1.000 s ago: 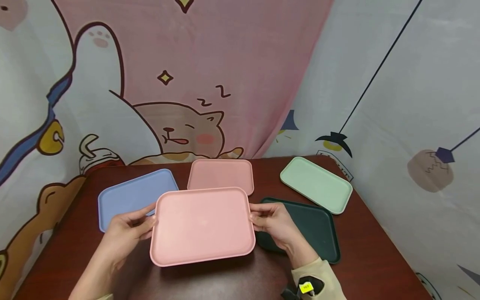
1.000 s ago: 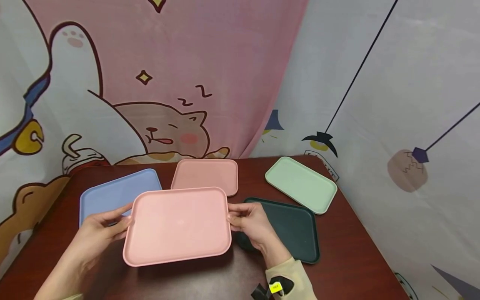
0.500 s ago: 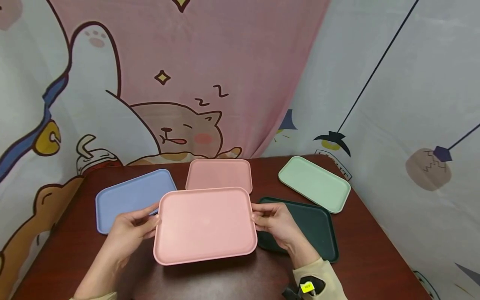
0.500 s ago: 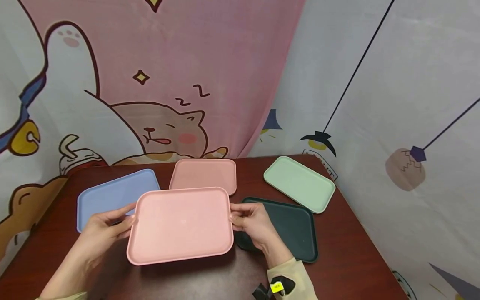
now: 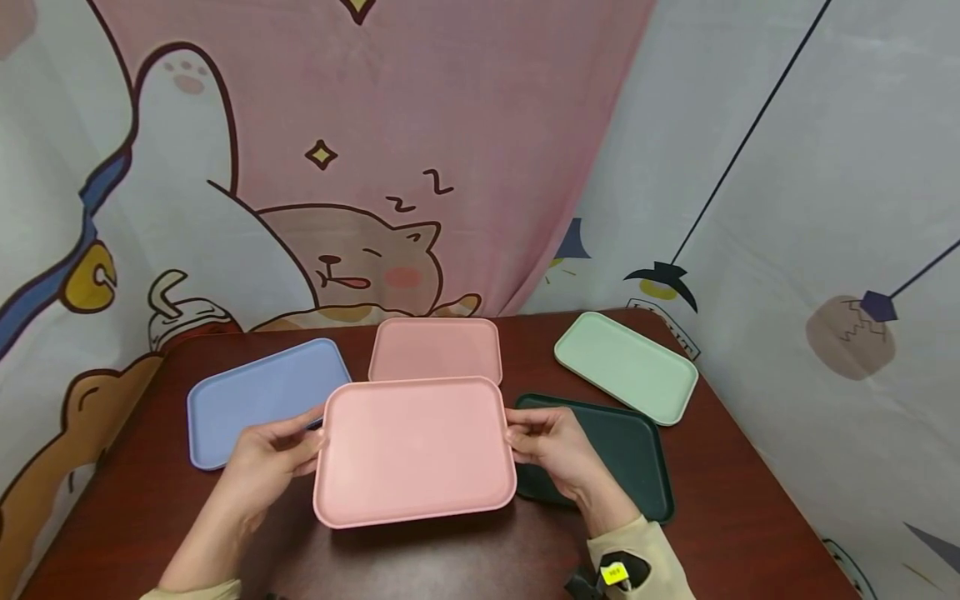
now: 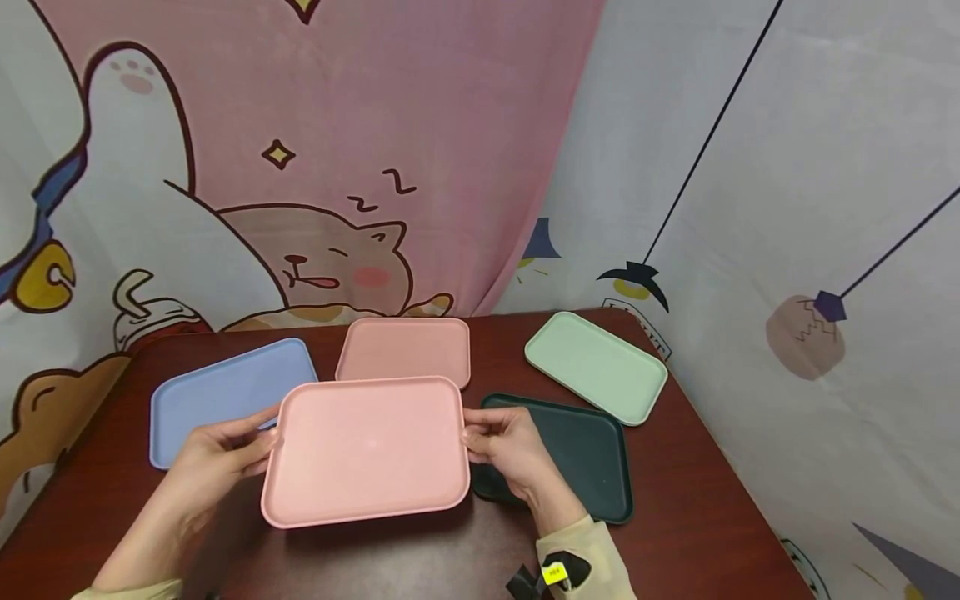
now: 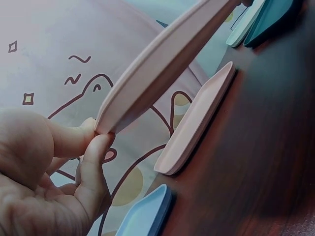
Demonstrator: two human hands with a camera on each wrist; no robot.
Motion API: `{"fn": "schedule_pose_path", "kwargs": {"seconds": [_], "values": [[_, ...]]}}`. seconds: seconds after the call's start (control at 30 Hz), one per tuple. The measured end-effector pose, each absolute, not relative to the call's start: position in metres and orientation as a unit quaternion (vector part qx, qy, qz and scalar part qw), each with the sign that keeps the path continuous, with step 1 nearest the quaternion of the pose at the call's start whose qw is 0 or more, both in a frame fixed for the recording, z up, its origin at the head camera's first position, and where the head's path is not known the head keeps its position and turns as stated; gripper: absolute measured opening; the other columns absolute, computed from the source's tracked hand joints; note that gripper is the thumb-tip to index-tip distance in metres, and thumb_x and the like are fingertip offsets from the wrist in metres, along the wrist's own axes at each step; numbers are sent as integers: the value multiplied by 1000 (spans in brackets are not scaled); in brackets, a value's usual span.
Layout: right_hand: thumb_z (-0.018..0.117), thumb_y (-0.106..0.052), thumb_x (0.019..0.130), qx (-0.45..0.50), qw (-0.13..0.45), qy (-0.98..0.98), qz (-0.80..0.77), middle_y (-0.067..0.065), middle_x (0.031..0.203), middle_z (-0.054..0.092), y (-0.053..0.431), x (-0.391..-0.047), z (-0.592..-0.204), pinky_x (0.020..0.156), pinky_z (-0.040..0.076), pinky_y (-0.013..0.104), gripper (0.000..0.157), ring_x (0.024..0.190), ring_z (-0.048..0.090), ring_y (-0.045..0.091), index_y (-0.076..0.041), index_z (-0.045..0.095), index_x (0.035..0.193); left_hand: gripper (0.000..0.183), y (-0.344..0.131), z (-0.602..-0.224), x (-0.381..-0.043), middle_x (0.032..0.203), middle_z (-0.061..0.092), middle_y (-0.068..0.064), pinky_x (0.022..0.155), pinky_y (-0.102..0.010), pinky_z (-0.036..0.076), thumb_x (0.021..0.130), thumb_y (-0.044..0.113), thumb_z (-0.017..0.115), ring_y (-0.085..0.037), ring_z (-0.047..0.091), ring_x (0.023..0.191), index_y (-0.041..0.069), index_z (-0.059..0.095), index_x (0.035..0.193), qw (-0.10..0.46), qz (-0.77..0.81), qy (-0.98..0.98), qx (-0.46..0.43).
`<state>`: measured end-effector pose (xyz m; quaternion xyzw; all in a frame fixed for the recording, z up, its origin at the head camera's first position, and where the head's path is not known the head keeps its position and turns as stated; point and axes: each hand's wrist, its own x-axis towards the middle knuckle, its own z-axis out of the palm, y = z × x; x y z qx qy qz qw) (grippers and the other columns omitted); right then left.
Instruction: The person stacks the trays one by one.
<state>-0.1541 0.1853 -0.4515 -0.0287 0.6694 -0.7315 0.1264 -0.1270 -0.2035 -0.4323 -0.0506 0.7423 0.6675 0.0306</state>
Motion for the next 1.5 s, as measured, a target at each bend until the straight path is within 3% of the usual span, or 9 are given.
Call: {"fn": "schedule_pose_path", "kwargs": {"seconds": [0.3, 0.7, 1.5], "values": [[71, 12, 94, -24, 126, 675, -726, 22, 95, 73, 186, -155, -457, 72, 65, 31, 40, 79, 74, 14, 17, 62, 134, 46, -202, -441, -131, 100, 70, -10, 78, -28, 64, 102, -2, 68, -7, 69, 87, -8, 56, 146, 40, 668, 742, -48], [67, 15, 95, -21, 130, 686, -716, 16, 91, 74, 189, -158, -467, 72, 65, 29, 40, 78, 73, 12, 18, 61, 135, 46, -199, -453, -137, 102, 69, -11, 80, -29, 64, 102, -4, 67, -8, 69, 89, -7, 56, 146, 55, 671, 737, -60], [70, 15, 93, -21, 82, 756, -649, 20, 91, 74, 179, -158, -479, 67, 65, 30, 33, 75, 71, 14, 15, 69, 126, 47, -198, -473, -143, 103, 70, -11, 75, -27, 64, 101, -2, 69, -7, 68, 87, -6, 58, 146, 71, 656, 747, -85]]}}
